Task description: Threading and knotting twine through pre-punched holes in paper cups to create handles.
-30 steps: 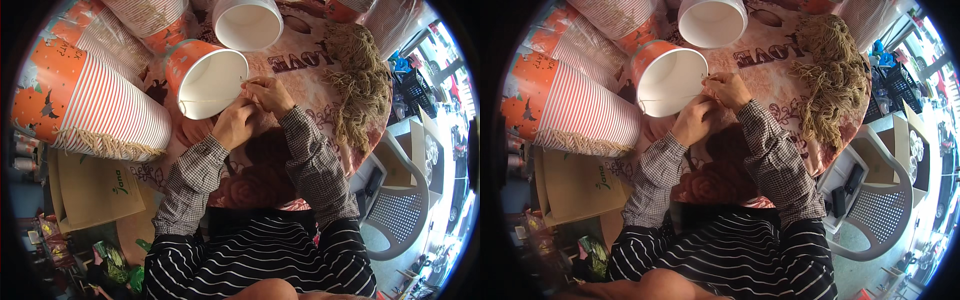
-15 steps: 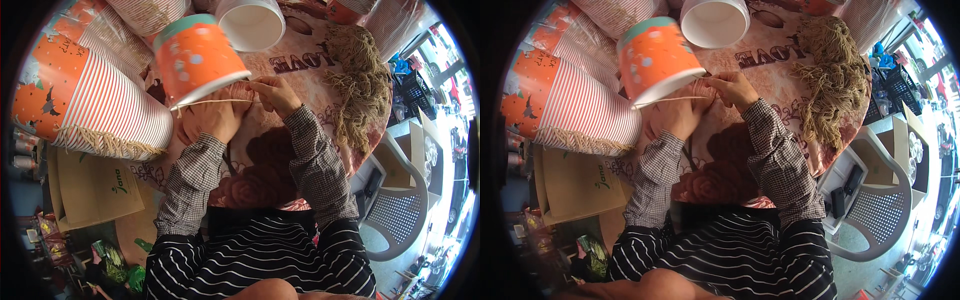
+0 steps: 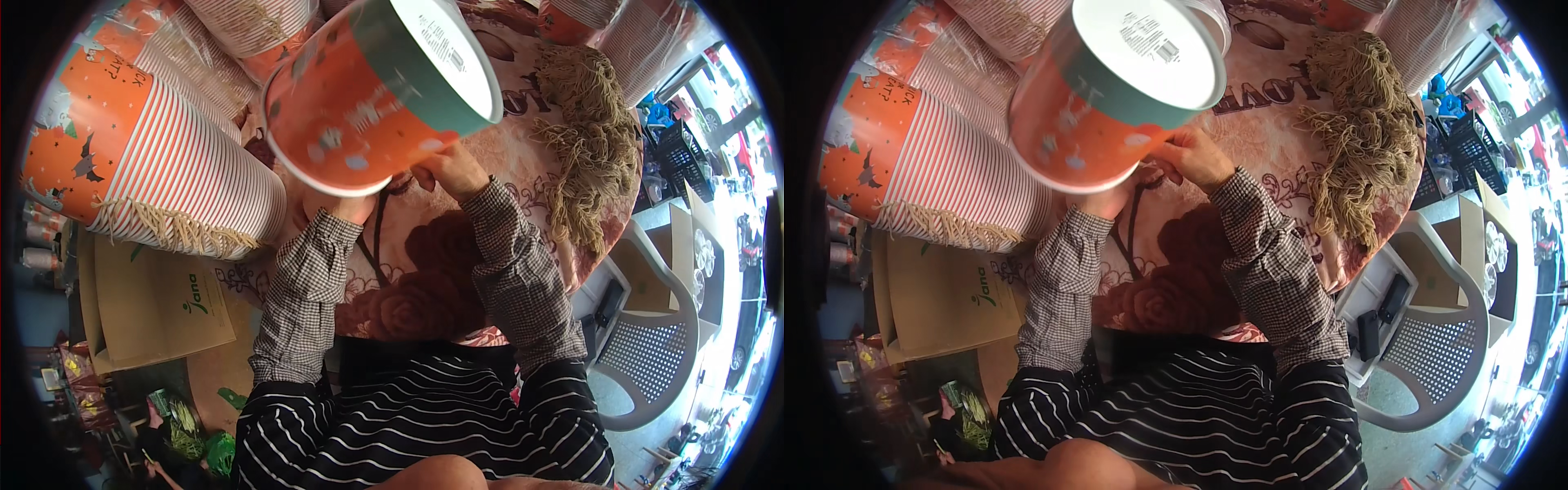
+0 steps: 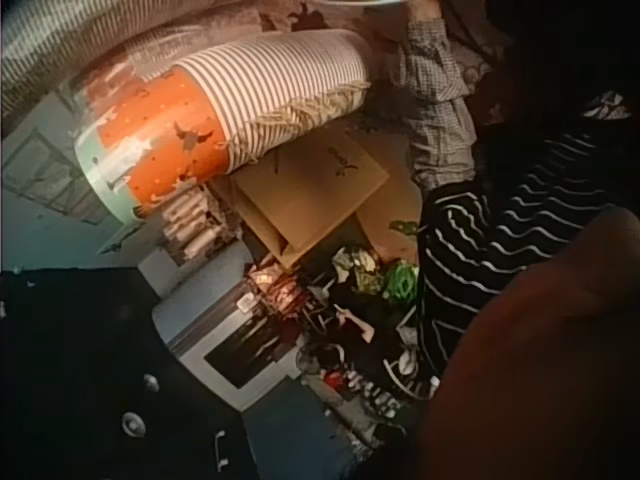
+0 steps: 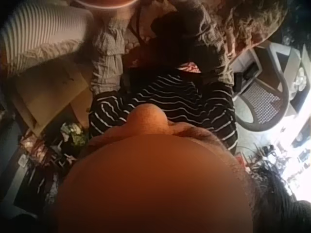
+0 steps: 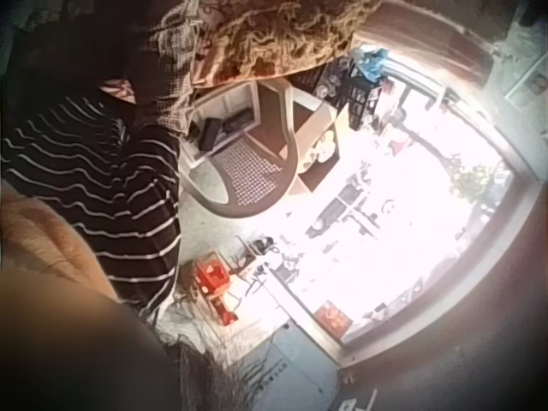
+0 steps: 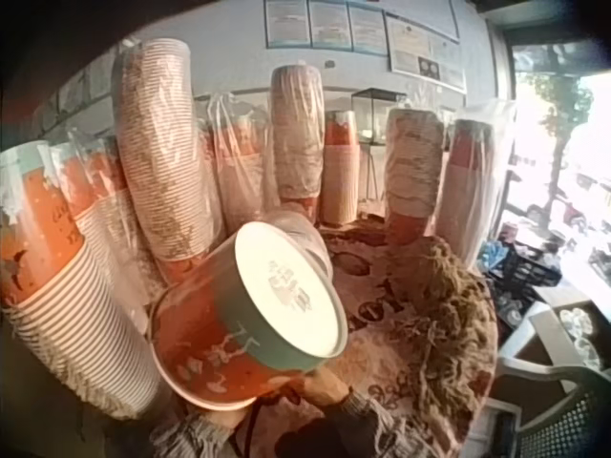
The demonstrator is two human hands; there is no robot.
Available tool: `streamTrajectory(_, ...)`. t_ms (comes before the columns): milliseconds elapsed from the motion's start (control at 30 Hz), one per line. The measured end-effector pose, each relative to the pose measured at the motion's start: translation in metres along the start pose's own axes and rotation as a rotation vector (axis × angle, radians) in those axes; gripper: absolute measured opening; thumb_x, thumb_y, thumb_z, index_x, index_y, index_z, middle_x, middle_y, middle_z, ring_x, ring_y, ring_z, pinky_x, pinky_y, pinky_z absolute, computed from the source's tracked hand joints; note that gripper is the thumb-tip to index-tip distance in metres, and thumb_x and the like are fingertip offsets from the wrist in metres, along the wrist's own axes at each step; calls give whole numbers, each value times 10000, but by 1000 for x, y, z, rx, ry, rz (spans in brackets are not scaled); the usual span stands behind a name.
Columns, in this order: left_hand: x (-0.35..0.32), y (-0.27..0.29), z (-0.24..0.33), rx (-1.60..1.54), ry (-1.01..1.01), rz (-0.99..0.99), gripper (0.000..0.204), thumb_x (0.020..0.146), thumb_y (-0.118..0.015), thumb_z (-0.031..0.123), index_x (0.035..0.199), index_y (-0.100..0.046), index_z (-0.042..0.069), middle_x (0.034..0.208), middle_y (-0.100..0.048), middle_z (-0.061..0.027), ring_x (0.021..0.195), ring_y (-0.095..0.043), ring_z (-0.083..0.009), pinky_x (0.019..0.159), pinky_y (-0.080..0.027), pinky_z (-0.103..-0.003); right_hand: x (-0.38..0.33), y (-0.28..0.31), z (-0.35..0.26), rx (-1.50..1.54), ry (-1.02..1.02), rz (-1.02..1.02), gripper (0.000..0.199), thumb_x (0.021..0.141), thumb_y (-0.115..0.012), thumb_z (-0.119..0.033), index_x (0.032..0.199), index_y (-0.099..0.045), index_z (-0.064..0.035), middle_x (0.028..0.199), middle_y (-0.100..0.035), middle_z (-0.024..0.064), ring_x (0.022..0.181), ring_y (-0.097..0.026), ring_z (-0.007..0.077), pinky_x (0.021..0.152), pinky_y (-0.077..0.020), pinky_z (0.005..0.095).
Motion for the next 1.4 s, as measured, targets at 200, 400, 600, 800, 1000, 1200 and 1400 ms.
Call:
streamTrajectory(200,-2,24,-10,158,22,-19,251,908,-570,196,1107,-550,44,1005,-593,-72,822,-595,-174,678,-512,-295,-3,-5,7,43,105,29,127,836,-611,-126,891,-623,-12,562,-532,18,428,-447,82,385,-380,227)
streamTrajectory(400,-5,12,-2,345,47,-58,250,926,-549,240,1050,-563,24,888,-616,-71,730,-591,-146,623,-487,-262,-2,-13,12,-334,521,-92,139,827,-614,-151,887,-625,-26,542,-512,9,431,-438,75,390,-372,235)
streamTrajectory(600,-14,-3,14,-475,106,305,331,927,-519,361,1022,-550,46,834,-610,-67,612,-567,-166,543,-476,-266,-3,-35,29,25,-169,-220,185,886,-581,-190,909,-654,-21,524,-468,-34,429,-420,58,411,-347,217)
streamTrajectory(800,-10,2,7,-560,220,164,430,918,-506,406,1105,-555,22,845,-636,-77,704,-568,-189,679,-496,-349,0,-17,21,201,-154,-52,200,901,-603,-201,854,-615,-7,610,-570,23,471,-489,76,442,-385,202)
streamTrajectory(1000,-15,3,0,-564,268,239,431,937,-485,397,1090,-572,4,919,-657,-89,736,-582,-152,736,-500,-314,5,-16,19,377,-93,-23,140,904,-589,-141,918,-579,-2,760,-631,78,536,-542,95,486,-434,209)
streamTrajectory(1200,-14,-23,21,-465,205,69,457,931,-510,346,1204,-514,-20,989,-638,-96,763,-590,-161,780,-487,-301,8,-9,21,343,-61,19,134,900,-581,-113,961,-554,3,800,-644,94,558,-560,104,494,-452,215)
streamTrajectory(1400,-13,-17,31,-220,50,74,289,899,-549,69,1165,-543,-43,1026,-637,-97,839,-609,-163,815,-479,-285,5,-9,14,395,-39,41,122,899,-567,-94,973,-552,0,781,-650,91,562,-569,93,480,-450,213)
Point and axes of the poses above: each hand's wrist, its own x-axis towards the middle knuckle, its own y-axis out of the back of the hand, z = x × y, the point moved 10 cm from there along x, towards the middle knuckle
